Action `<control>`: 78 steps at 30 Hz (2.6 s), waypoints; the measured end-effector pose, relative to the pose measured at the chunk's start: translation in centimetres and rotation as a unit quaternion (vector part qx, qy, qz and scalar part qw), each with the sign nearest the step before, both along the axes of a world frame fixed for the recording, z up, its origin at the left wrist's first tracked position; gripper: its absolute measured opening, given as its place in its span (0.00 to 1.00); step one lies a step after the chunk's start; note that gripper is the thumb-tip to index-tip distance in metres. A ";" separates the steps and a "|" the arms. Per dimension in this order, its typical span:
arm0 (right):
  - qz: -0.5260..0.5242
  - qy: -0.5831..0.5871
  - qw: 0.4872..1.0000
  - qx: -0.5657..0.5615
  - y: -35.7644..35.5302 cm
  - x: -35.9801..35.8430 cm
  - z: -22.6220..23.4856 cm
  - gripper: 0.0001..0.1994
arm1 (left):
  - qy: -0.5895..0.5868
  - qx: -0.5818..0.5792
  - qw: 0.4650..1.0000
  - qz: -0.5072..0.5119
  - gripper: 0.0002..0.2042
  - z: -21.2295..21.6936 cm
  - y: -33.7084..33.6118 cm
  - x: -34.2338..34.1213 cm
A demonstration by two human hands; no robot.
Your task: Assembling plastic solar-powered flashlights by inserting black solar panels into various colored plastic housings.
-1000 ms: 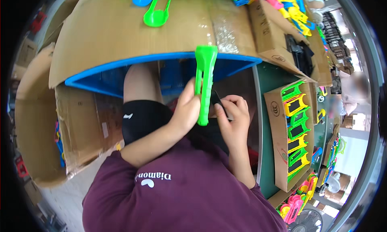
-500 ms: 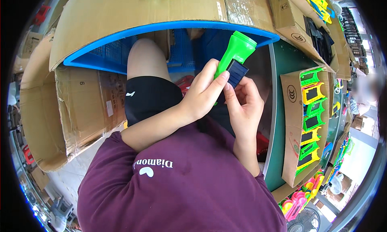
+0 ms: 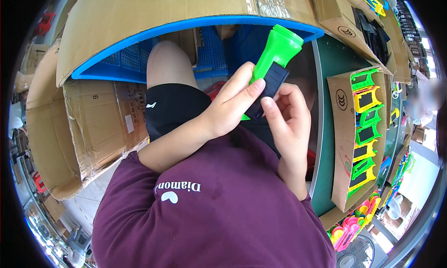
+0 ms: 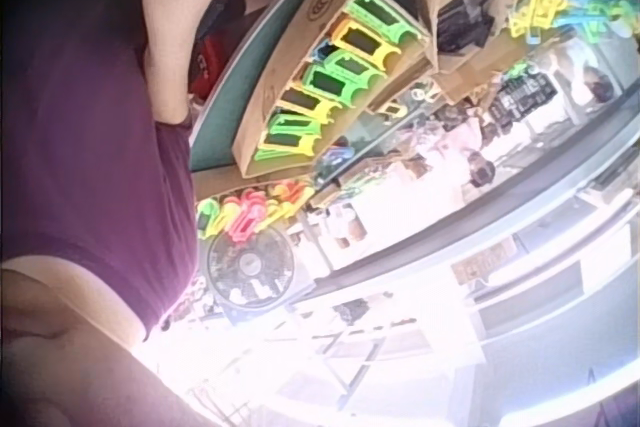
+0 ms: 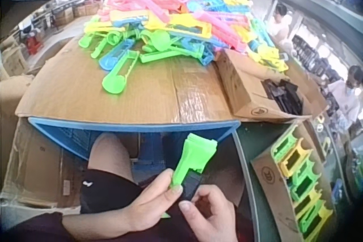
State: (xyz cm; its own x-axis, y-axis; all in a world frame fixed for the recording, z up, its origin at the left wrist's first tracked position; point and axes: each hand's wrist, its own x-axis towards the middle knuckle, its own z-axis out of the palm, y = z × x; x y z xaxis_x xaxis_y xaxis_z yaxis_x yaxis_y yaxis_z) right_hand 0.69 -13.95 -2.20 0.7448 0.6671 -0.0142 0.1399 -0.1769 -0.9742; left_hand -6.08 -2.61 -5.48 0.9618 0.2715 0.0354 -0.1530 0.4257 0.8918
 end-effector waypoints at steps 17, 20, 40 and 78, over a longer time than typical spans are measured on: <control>0.038 0.218 0.962 0.162 0.1 1.1 1.8 0.14 | 0.076 -0.054 0.994 -0.053 0.14 2.1 1.8 -1.3; 0.035 0.158 0.973 0.161 0.2 1.0 1.4 0.13 | 0.079 -0.018 0.996 -0.037 0.13 2.2 1.6 -1.4; -0.029 0.110 0.987 0.114 1.6 1.4 0.4 0.12 | 0.101 -0.166 0.981 -0.004 0.11 0.8 0.7 -0.8; 0.016 0.086 0.996 0.013 0.5 1.1 -1.4 0.10 | 0.103 -0.071 0.991 0.037 0.10 -0.4 0.8 -0.1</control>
